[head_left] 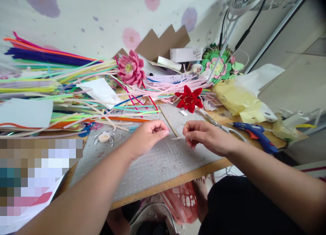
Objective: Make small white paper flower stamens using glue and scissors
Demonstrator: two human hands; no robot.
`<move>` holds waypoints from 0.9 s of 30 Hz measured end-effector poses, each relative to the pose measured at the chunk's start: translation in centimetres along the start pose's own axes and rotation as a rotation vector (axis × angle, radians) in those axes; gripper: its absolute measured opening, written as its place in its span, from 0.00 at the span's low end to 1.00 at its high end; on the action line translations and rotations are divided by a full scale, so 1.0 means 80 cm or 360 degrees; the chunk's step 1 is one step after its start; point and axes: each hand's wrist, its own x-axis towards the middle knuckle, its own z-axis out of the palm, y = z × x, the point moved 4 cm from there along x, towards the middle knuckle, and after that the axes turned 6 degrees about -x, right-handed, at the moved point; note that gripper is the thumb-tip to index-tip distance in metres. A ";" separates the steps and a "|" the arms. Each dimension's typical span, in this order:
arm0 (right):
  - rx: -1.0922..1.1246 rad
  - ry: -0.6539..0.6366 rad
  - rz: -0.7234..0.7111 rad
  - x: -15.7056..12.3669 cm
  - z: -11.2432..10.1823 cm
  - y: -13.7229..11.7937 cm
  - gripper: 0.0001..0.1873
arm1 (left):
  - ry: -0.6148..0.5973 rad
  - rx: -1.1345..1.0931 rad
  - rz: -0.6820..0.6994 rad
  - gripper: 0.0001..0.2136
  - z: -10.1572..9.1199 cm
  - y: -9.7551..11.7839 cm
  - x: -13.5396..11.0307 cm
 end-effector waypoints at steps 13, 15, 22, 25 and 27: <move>0.0271 0.0133 -0.0022 0.019 0.015 -0.003 0.06 | -0.0088 -0.0051 0.0106 0.05 0.009 0.008 0.000; 0.0392 0.0179 -0.0040 0.021 0.015 -0.004 0.09 | -0.0038 -0.0057 0.0079 0.05 0.007 0.006 0.001; 0.0230 0.0399 -0.0211 0.031 0.022 -0.003 0.17 | 0.0082 -0.0158 -0.0039 0.06 0.001 0.000 0.000; 0.0153 0.0415 -0.0308 0.035 0.023 -0.001 0.14 | 0.0162 -0.0201 -0.0045 0.06 -0.004 0.003 0.000; 0.0132 0.0407 -0.0346 0.036 0.020 0.000 0.14 | 0.0220 -0.0238 -0.0046 0.05 -0.007 0.004 0.001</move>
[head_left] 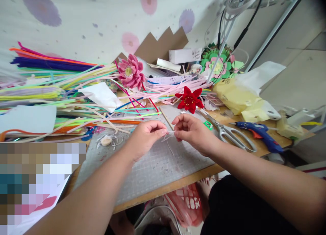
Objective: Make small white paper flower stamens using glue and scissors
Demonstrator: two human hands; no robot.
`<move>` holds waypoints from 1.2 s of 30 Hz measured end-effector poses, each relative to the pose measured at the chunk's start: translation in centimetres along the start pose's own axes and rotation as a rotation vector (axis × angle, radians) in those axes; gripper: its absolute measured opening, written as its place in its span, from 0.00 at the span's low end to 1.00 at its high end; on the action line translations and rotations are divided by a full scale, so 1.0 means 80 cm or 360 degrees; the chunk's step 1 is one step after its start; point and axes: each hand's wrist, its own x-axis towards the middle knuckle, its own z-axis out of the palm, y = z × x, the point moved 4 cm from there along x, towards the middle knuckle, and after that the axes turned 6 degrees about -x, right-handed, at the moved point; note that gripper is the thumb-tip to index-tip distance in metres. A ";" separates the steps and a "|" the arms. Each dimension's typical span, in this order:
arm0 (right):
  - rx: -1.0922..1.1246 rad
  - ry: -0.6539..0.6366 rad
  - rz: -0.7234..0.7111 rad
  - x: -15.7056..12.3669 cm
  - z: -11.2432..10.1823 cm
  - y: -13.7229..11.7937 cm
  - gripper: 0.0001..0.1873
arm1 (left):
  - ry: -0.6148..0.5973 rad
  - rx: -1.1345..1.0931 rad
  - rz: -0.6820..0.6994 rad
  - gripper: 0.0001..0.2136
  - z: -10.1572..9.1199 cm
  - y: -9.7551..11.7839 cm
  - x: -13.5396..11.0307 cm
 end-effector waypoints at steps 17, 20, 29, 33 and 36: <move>-0.0427 0.0097 -0.0023 0.000 -0.002 -0.008 0.10 | 0.0027 -0.0120 -0.0076 0.07 0.000 -0.003 0.000; -0.0469 0.0107 0.0029 0.002 -0.001 -0.007 0.08 | 0.0040 -0.0126 -0.0078 0.06 -0.001 -0.003 0.000; -0.1151 -0.0184 0.0027 -0.002 -0.005 -0.004 0.05 | 0.0232 -0.0383 -0.0009 0.04 -0.012 -0.003 0.003; -0.1629 -0.0349 -0.0360 -0.010 -0.006 -0.007 0.11 | 0.0324 -0.0545 0.0003 0.04 -0.014 -0.001 0.003; -0.1529 -0.0180 -0.0413 -0.014 -0.017 -0.015 0.12 | 0.0285 -0.0585 -0.0004 0.04 -0.010 0.001 0.002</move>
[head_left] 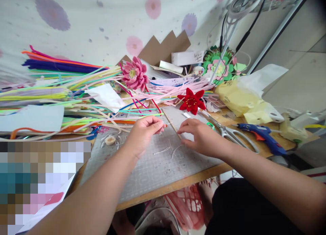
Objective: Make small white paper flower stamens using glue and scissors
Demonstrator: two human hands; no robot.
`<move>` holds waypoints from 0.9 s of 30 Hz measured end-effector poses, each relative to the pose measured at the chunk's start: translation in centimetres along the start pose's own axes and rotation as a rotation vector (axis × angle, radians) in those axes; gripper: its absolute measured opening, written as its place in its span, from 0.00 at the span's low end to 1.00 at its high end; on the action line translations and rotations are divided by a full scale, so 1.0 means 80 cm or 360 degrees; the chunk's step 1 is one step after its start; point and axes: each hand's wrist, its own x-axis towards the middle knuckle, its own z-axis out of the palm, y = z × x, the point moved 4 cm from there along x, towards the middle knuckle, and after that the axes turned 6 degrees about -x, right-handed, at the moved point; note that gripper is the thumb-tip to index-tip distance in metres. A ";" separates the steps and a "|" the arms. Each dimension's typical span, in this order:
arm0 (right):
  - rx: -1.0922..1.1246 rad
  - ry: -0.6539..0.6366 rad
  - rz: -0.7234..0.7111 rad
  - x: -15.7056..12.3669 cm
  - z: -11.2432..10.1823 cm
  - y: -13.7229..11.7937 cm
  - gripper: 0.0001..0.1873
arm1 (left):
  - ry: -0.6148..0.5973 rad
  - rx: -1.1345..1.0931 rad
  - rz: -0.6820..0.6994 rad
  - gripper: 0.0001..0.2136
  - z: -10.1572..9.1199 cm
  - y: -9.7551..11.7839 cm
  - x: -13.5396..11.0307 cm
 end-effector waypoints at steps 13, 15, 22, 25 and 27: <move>0.0623 0.0413 0.0257 0.007 -0.011 -0.001 0.08 | -0.0231 0.0098 -0.0079 0.06 0.010 -0.003 -0.006; 0.0376 0.0410 0.0202 -0.007 -0.033 0.019 0.09 | -0.0191 0.0134 -0.0070 0.07 0.008 -0.002 -0.005; -0.0590 0.0277 0.1080 -0.143 -0.090 0.132 0.11 | -0.0096 0.0110 -0.0090 0.08 0.007 -0.003 -0.004; -0.0781 0.0262 0.1418 -0.197 -0.093 0.161 0.13 | -0.0067 0.0084 -0.0120 0.09 0.007 -0.005 -0.004; -0.0835 0.0258 0.1554 -0.216 -0.092 0.176 0.15 | -0.0070 0.0076 -0.0141 0.09 0.007 -0.006 -0.004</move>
